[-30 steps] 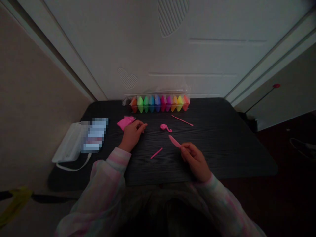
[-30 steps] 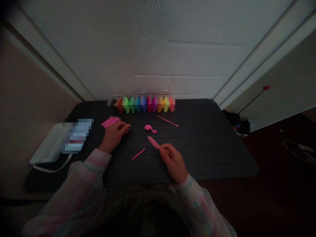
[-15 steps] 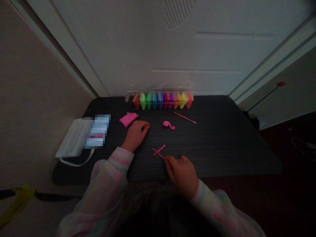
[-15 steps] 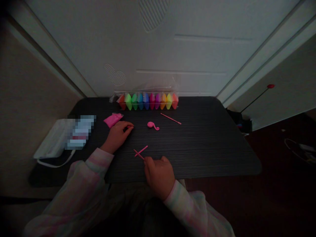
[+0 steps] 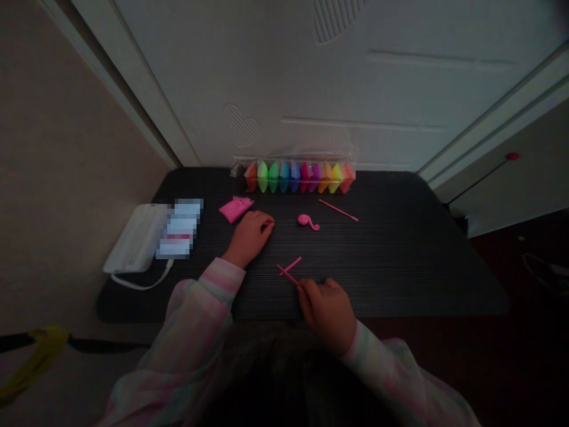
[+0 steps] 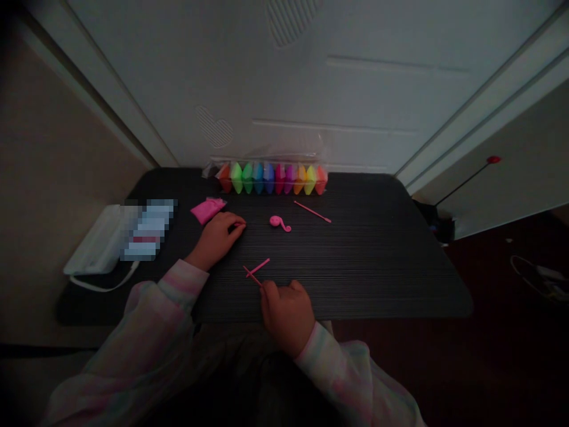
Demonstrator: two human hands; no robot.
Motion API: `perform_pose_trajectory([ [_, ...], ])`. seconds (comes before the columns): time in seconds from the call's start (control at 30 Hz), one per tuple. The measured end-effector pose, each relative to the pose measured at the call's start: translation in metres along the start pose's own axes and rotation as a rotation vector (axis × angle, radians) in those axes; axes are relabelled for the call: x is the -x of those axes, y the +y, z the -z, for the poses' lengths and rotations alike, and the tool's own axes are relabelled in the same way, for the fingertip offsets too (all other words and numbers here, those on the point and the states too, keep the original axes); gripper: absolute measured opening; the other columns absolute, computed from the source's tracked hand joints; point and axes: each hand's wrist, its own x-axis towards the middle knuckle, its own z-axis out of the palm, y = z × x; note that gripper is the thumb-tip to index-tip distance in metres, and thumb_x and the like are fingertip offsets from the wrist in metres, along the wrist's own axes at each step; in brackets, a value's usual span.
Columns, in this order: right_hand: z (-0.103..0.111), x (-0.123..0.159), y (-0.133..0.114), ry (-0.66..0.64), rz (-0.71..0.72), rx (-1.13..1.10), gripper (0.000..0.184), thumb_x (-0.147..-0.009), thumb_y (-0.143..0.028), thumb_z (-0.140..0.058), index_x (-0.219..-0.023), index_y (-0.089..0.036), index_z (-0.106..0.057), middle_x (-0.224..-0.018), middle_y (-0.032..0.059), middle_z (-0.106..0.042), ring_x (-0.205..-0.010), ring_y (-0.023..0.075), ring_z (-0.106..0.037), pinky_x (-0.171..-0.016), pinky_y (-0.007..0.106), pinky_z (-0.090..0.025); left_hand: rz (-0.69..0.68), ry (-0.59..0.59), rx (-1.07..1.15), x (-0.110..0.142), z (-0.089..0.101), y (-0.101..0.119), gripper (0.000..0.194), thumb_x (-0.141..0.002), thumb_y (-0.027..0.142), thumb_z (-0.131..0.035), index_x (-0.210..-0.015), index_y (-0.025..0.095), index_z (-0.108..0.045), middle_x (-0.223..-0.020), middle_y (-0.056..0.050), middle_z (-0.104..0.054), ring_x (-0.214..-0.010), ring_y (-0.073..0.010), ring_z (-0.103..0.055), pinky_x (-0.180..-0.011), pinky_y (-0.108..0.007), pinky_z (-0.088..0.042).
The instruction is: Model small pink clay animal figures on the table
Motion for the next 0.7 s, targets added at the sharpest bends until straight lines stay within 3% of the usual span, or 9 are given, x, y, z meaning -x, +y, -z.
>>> perform_pose_trajectory([
  [0.7,0.0029,-0.0039,-0.0042,-0.048,0.090,0.094,0.017,-0.078,-0.010,-0.042,-0.065,-0.018,-0.051,-0.045,0.0000,-0.060,-0.040,0.0124,-0.050,-0.056,0.029,-0.019,0.017,0.039,0.023,-0.0008,-0.0003,0.0020,0.019,-0.080,0.025,-0.047,-0.087,0.014,-0.062,-0.089,-0.008,-0.062,-0.089,-0.0210,-0.055,-0.082,-0.035,-0.044],
])
